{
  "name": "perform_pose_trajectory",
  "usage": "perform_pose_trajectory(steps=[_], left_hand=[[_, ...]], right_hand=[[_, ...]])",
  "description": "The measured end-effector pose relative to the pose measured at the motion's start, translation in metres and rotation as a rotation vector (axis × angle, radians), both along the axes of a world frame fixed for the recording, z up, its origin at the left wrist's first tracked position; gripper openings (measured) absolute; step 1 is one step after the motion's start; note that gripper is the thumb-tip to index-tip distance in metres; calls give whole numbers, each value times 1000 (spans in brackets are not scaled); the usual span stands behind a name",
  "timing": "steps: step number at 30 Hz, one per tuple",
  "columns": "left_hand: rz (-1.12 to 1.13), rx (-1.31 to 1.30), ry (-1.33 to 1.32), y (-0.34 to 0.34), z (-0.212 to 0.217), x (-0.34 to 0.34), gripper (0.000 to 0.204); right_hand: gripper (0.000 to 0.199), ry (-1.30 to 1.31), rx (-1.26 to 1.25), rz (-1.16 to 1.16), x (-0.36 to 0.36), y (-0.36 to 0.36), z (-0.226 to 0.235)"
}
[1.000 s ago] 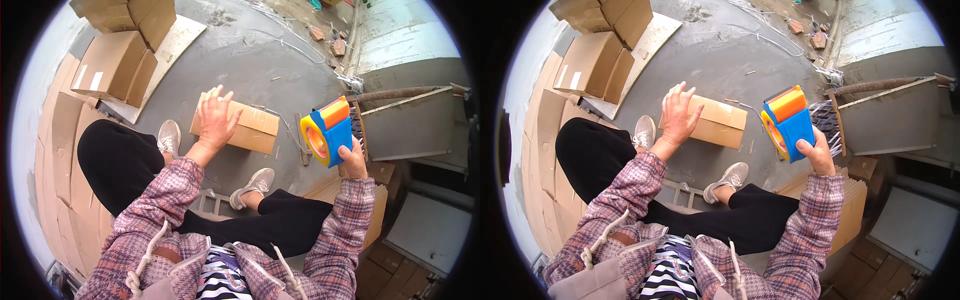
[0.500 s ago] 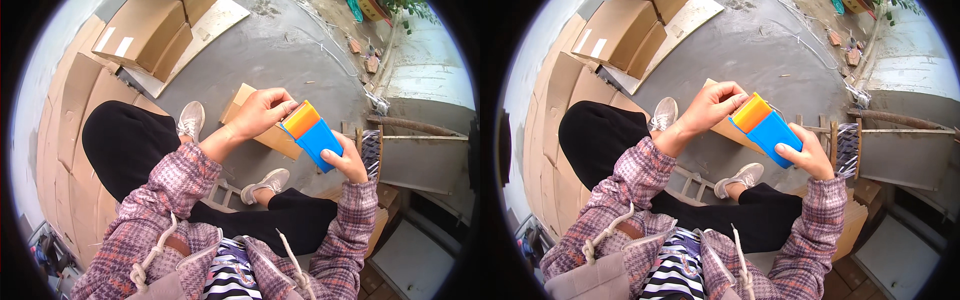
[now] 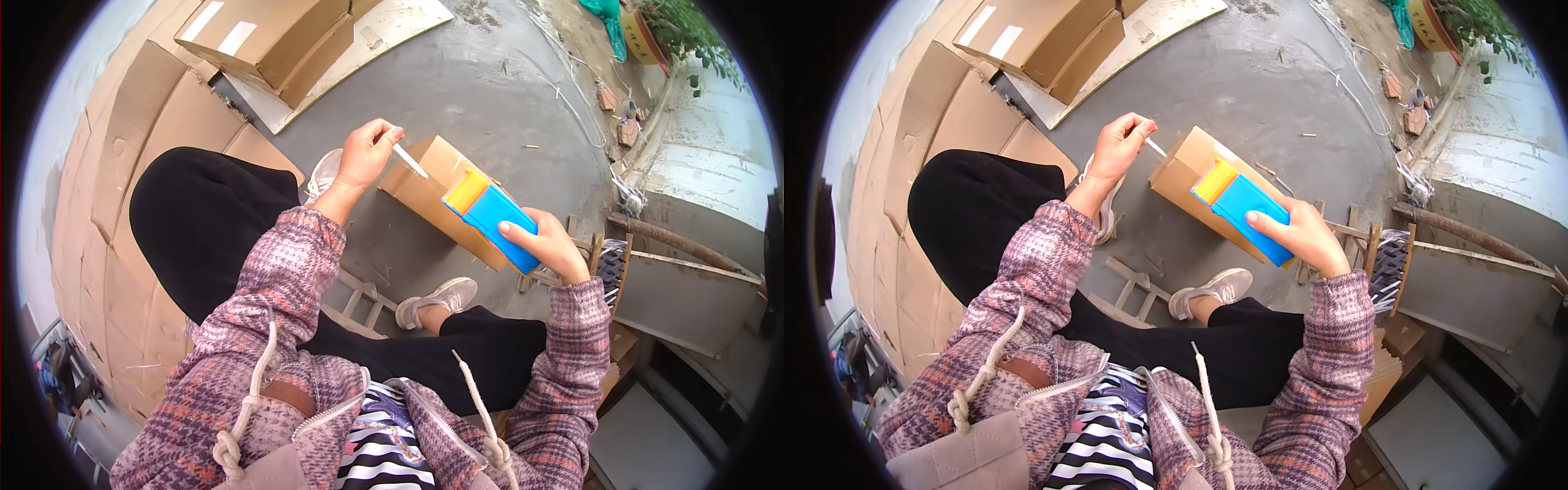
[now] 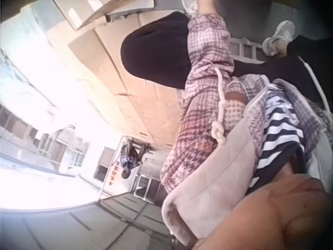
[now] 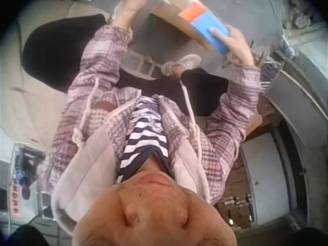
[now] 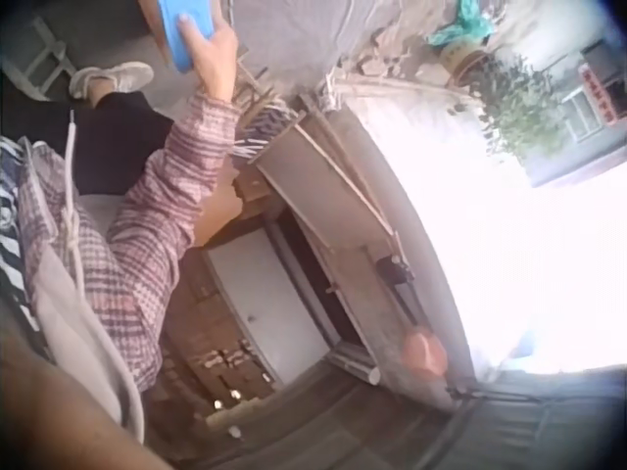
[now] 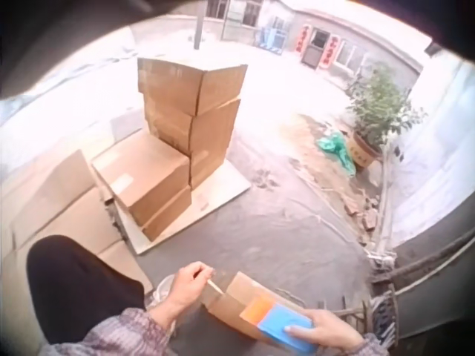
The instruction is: Seal cardboard boxes using a hand-held tape dispenser.
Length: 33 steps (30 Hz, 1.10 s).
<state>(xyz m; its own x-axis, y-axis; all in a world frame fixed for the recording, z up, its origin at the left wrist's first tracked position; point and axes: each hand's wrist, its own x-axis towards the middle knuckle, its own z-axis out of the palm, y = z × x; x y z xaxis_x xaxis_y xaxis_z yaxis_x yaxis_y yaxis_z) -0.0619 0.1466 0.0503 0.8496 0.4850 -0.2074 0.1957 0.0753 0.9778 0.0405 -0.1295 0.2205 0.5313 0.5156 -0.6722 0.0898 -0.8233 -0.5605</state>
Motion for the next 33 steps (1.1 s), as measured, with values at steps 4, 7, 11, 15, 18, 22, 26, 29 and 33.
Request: perform_pose_trajectory(steps=[4, 7, 11, 15, 18, 22, 26, 29, 33], left_hand=[[16, -34, 7, -1, -24, 0, 19], [49, -42, -8, -1, -38, -4, 18], [75, -64, 25, -3, -58, -7, 17], [119, -201, -14, -19, -81, -3, 16], [82, -185, 116, -39, -93, -3, 16], [27, -131, 148, -54, -97, -3, 17], [-9, 95, 140, -54, -95, -1, 19], [-70, 156, 365, -49, -90, -2, 24], [-158, 412, 572, -37, -74, -3, 39]], right_hand=[[66, -56, -100, 43, 0, 17, -5], [65, -21, -152, 46, -1, 29, -7], [66, -103, -194, 98, 0, 41, -13], [65, -138, -244, 141, 3, 47, -24], [65, -137, -270, 156, 5, 50, -30], [65, -90, -302, 133, 8, 54, -34], [68, -73, -321, 127, 11, 59, -33], [67, -70, -333, 124, 12, 61, -33], [68, -94, -331, 135, 11, 60, -35]])
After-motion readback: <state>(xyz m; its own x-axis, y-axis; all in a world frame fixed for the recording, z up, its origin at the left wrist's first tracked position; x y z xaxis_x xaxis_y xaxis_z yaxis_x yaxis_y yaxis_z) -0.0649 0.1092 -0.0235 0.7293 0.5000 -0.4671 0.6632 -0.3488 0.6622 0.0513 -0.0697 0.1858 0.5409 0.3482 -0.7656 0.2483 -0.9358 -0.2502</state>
